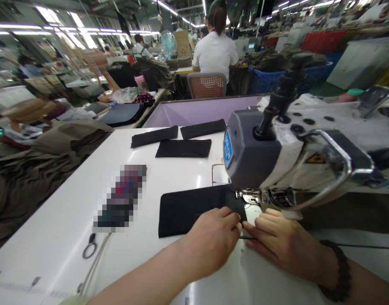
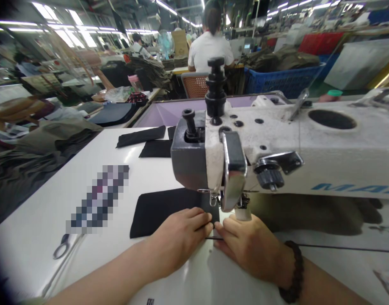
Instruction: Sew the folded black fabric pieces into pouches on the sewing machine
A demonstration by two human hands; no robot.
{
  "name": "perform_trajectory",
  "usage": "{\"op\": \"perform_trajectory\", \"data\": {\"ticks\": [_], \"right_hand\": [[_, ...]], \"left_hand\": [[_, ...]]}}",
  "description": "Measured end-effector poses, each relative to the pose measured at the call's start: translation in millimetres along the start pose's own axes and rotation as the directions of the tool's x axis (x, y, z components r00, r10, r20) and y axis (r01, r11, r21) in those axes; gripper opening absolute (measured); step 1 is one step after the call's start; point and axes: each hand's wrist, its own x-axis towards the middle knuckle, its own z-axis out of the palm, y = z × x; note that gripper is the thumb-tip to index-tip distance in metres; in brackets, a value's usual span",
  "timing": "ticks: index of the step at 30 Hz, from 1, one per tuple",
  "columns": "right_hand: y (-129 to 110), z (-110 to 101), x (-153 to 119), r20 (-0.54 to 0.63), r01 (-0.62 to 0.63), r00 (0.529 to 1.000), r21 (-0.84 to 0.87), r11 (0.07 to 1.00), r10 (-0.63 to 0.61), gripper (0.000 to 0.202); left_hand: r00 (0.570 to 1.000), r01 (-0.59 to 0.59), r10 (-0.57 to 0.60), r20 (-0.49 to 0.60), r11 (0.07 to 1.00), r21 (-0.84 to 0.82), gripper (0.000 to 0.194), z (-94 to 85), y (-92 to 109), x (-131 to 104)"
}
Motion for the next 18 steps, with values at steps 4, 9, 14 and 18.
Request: {"op": "perform_trajectory", "data": {"ticks": [4, 9, 14, 18], "right_hand": [[2.0, 2.5, 2.1, -0.009, -0.035, 0.999, -0.052, 0.998, 0.035, 0.028], [5.3, 7.3, 2.5, -0.02, -0.088, 0.996, -0.119, 0.989, 0.086, 0.031], [6.0, 10.9, 2.2, -0.01, -0.145, 0.989, -0.192, 0.971, 0.146, 0.037], [5.6, 12.0, 2.4, 0.004, -0.151, 0.988, -0.224, 0.963, 0.156, 0.038]], "left_hand": [[0.999, 0.039, -0.038, -0.037, 0.999, 0.013, 0.013, 6.7, -6.9, 3.1], [0.997, 0.063, -0.064, -0.052, 0.998, -0.011, 0.017, 4.8, -13.7, 8.5], [0.995, 0.072, -0.072, -0.075, 0.997, -0.003, 0.022, 4.4, -19.0, 13.8], [0.982, 0.091, -0.089, -0.166, 0.996, 0.005, 0.023, 10.6, -24.0, 16.5]]}}
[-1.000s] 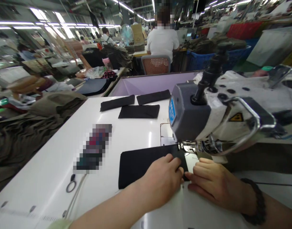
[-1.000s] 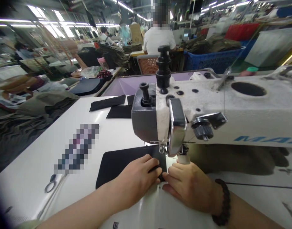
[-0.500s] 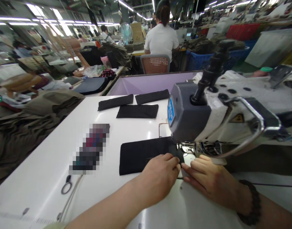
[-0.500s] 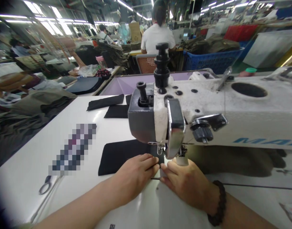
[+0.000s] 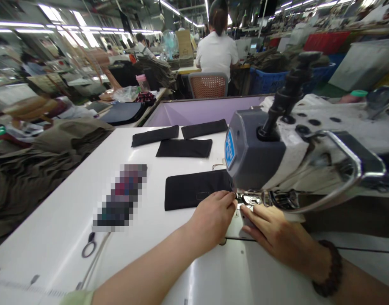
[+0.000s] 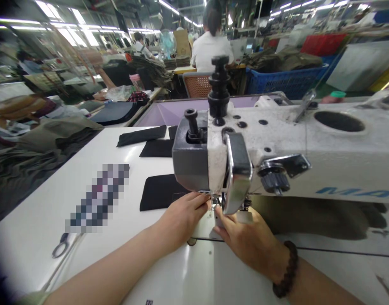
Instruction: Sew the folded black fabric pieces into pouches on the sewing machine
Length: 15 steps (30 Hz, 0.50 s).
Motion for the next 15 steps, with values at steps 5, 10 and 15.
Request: {"op": "perform_trajectory", "data": {"ticks": [5, 10, 15], "right_hand": [[1.2, -0.7, 0.3, -0.014, 0.005, 1.0, 0.005, 1.0, -0.005, 0.039], [1.1, -0.7, -0.4, 0.005, -0.006, 1.0, 0.009, 1.0, 0.006, 0.038], [0.4, -0.8, 0.5, -0.047, 0.001, 0.999, -0.003, 1.0, -0.002, 0.039]], "left_hand": [[0.997, 0.012, -0.011, -0.071, 1.0, 0.017, 0.024, 5.0, -3.9, 3.7], [0.995, 0.022, -0.02, -0.093, 0.999, 0.023, 0.019, 5.6, -4.4, 5.2], [0.999, 0.035, -0.034, -0.02, 0.999, 0.029, 0.024, 2.1, -2.1, 4.1]]}}
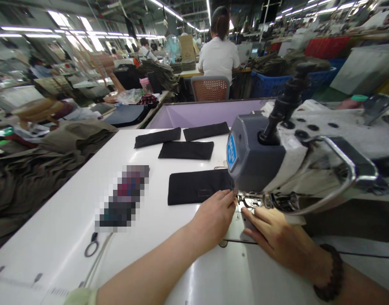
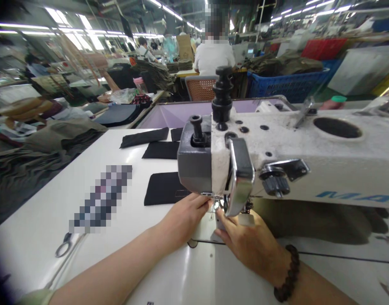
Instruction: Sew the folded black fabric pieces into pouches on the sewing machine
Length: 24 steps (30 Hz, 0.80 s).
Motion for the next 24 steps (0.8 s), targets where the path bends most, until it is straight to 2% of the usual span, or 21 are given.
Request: {"op": "perform_trajectory", "data": {"ticks": [5, 8, 10, 12, 14, 17, 19, 20, 21, 22, 23, 24], "right_hand": [[2.1, 2.1, -0.2, -0.06, 0.04, 0.997, -0.043, 0.998, -0.043, 0.035], [3.3, 5.1, -1.4, -0.086, 0.052, 0.995, -0.065, 0.997, -0.057, 0.035], [3.4, 5.9, -1.6, -0.097, 0.057, 0.993, -0.074, 0.996, -0.064, 0.036], [3.2, 5.5, -1.0, -0.105, 0.068, 0.992, -0.082, 0.994, -0.076, 0.036], [2.8, 4.5, -0.2, -0.114, 0.075, 0.99, -0.084, 0.994, -0.084, 0.037], [2.6, 3.8, 0.4, -0.11, 0.08, 0.99, -0.069, 0.994, -0.087, 0.038], [2.7, 3.9, 0.3, -0.102, 0.079, 0.991, -0.058, 0.995, -0.084, 0.038], [2.6, 3.8, 0.2, -0.099, 0.076, 0.992, -0.056, 0.996, -0.082, 0.038], [2.5, 3.5, 0.1, -0.098, 0.075, 0.992, -0.056, 0.996, -0.08, 0.039], [2.2, 3.1, 0.0, -0.092, 0.072, 0.993, -0.054, 0.996, -0.077, 0.039], [2.0, 2.4, 0.0, -0.084, 0.068, 0.994, -0.047, 0.997, -0.072, 0.04], [1.7, 1.6, 0.1, -0.074, 0.064, 0.995, -0.036, 0.997, -0.067, 0.04]], "left_hand": [[0.997, 0.058, -0.063, 0.04, 0.991, 0.12, 0.03, -4.0, 4.1, -0.4], [0.968, 0.227, -0.245, 0.047, 0.944, 0.238, 0.035, -1.5, 8.4, 0.6], [0.931, 0.348, -0.362, 0.046, 0.919, 0.187, 0.039, -0.6, 8.1, 1.0], [0.9, 0.432, -0.434, 0.038, 0.901, 0.047, 0.043, -6.7, 1.7, -0.7], [0.873, 0.488, -0.488, 0.02, 0.87, -0.072, 0.047, -24.4, -11.0, -6.6], [0.818, 0.557, -0.573, -0.054, 0.811, -0.178, 0.057, -67.6, -31.8, -23.9], [0.799, 0.544, -0.591, -0.114, 0.79, -0.283, 0.059, -92.3, -37.9, -36.3], [0.806, 0.488, -0.58, -0.116, 0.763, -0.424, 0.063, -98.9, -37.9, -41.3], [0.804, 0.389, -0.588, -0.091, 0.636, -0.666, 0.062, -100.6, -36.1, -45.2], [0.809, 0.298, -0.585, -0.053, 0.486, -0.821, 0.061, -97.4, -33.3, -48.3], [0.809, 0.235, -0.588, -0.016, 0.347, -0.908, 0.059, -90.0, -29.9, -51.1], [0.798, 0.218, -0.602, 0.016, 0.265, -0.939, 0.056, -79.8, -26.4, -54.1]]}}
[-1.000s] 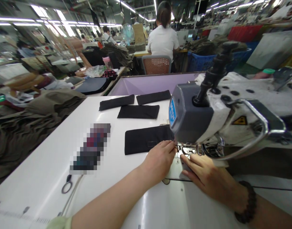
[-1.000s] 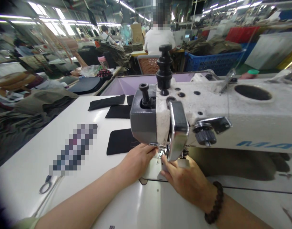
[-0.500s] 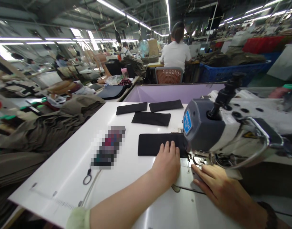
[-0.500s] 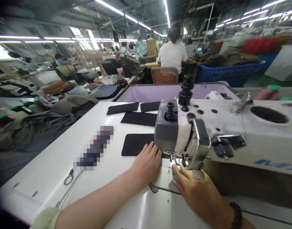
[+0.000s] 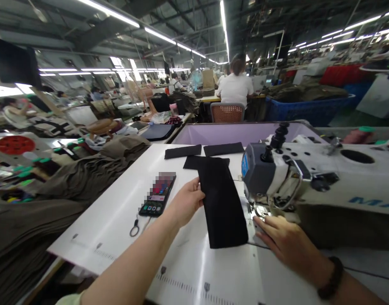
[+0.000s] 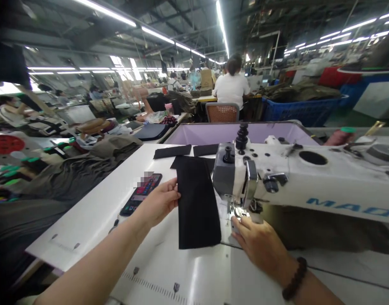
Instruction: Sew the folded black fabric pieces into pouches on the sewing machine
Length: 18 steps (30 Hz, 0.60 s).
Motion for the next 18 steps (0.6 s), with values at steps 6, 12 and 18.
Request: {"op": "perform_trajectory", "data": {"ticks": [6, 12, 18], "right_hand": [[-0.3, -4.9, 0.6, 0.064, -0.04, 0.997, 0.063, 0.997, 0.036, 0.037], [-6.5, -15.8, -0.3, 0.064, 0.006, 0.998, 0.194, 0.981, -0.019, 0.035], [-13.8, -21.2, 2.1, 0.041, 0.067, 0.996, 0.296, 0.953, -0.082, 0.037]], "left_hand": [[0.974, -0.085, 0.197, -0.112, 0.775, 0.626, 0.045, 23.1, -41.7, -34.5], [0.816, -0.572, 0.222, 0.533, 0.18, 0.8, 0.031, 67.6, -37.8, -52.6], [0.783, -0.601, 0.25, 0.57, 0.065, 0.797, 0.028, 81.1, -49.9, -19.0]]}}
